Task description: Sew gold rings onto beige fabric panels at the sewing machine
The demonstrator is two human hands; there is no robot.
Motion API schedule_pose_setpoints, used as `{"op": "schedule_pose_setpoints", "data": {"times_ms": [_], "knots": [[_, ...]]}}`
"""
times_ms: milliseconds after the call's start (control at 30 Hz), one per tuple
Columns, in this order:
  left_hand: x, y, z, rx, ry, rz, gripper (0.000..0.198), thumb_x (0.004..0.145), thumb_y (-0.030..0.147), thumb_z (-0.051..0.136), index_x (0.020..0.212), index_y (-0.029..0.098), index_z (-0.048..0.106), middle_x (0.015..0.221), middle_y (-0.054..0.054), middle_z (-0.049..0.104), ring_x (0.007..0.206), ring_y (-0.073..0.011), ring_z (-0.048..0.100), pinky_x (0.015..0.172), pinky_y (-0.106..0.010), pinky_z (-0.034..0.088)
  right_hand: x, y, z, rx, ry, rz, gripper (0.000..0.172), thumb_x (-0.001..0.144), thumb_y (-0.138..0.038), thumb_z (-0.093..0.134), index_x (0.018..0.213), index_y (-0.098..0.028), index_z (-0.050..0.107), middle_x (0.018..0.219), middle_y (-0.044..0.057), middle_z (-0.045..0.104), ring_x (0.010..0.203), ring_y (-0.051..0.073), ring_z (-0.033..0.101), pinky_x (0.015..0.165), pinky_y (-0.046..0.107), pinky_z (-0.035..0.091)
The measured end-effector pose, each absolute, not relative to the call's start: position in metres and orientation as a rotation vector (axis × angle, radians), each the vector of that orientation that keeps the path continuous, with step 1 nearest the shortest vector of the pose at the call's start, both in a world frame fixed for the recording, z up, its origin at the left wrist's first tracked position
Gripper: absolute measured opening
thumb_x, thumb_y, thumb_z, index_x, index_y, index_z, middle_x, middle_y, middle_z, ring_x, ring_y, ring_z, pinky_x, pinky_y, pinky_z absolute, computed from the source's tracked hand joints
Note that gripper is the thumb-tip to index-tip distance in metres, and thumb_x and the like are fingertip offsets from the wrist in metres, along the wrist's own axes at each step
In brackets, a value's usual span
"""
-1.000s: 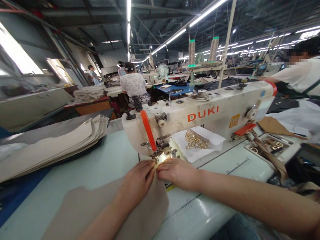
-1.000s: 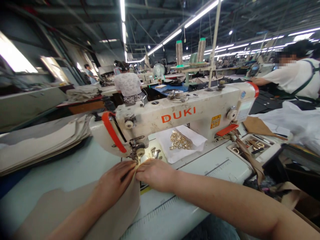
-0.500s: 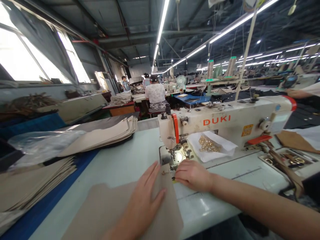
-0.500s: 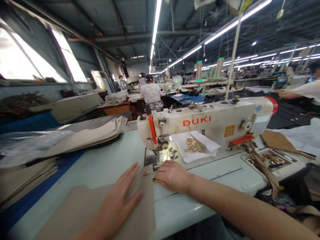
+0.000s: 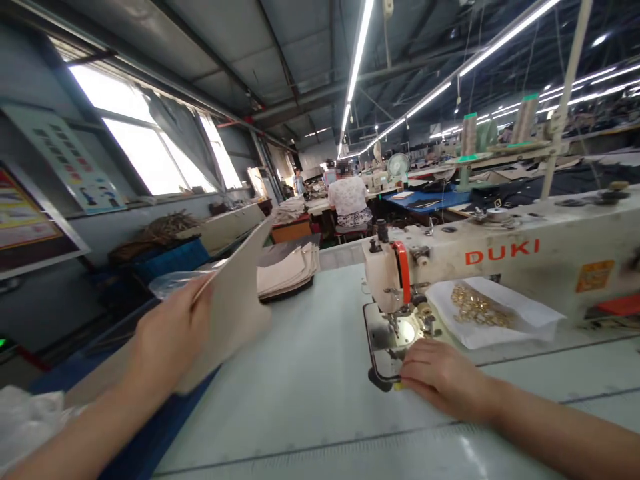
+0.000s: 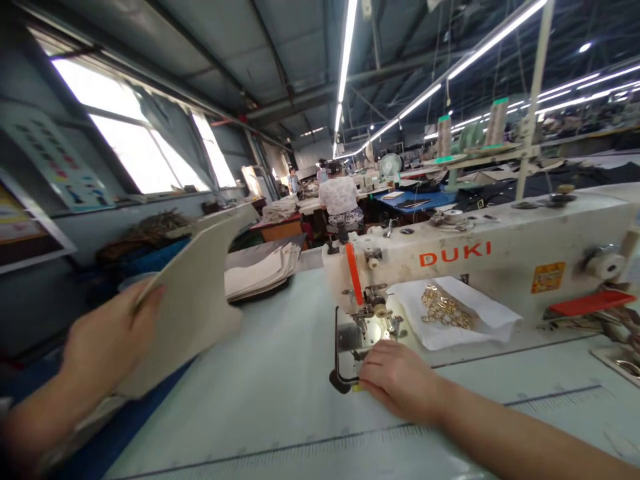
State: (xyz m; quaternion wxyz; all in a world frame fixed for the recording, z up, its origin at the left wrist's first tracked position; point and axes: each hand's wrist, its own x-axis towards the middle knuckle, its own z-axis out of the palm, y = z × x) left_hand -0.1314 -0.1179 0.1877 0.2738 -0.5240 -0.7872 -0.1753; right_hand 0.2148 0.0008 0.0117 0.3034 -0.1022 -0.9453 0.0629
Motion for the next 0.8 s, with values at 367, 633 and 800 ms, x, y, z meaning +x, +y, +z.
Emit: {"op": "schedule_pose_setpoints", "data": {"times_ms": [367, 633, 800], "knots": [[-0.168, 0.050, 0.109, -1.379, -2.460, -0.231, 0.032, 0.091, 0.040, 0.051, 0.105, 0.013, 0.060, 0.109, -0.009, 0.063, 0.101, -0.0220, 0.060, 0.088, -0.044, 0.047, 0.213, 0.002, 0.007, -0.329, -2.501, 0.288, 0.020, 0.091, -0.013, 0.041, 0.085, -0.017, 0.060, 0.076, 0.005, 0.062, 0.076, 0.017, 0.055, 0.073, 0.029, 0.041], [-0.187, 0.026, 0.095, -1.361, -2.440, -0.165, 0.065, 0.088, 0.053, 0.037, 0.137, 0.009, 0.039, 0.145, -0.019, 0.036, 0.134, -0.0290, 0.034, 0.106, -0.041, 0.029, 0.213, 0.002, 0.008, -0.328, -2.537, 0.272, 0.024, 0.092, -0.014, 0.039, 0.084, -0.018, 0.061, 0.074, 0.005, 0.061, 0.074, 0.017, 0.055, 0.070, 0.029, 0.042], [-0.221, -0.040, 0.107, -0.975, -2.491, -0.253, 0.066, 0.088, 0.042, 0.032, 0.136, -0.004, 0.033, 0.143, -0.032, 0.029, 0.134, -0.0394, 0.028, 0.104, -0.054, 0.028, 0.214, 0.002, 0.007, -0.319, -2.509, 0.255, 0.028, 0.095, -0.020, 0.037, 0.083, -0.018, 0.062, 0.073, 0.006, 0.061, 0.074, 0.017, 0.056, 0.070, 0.028, 0.042]]}}
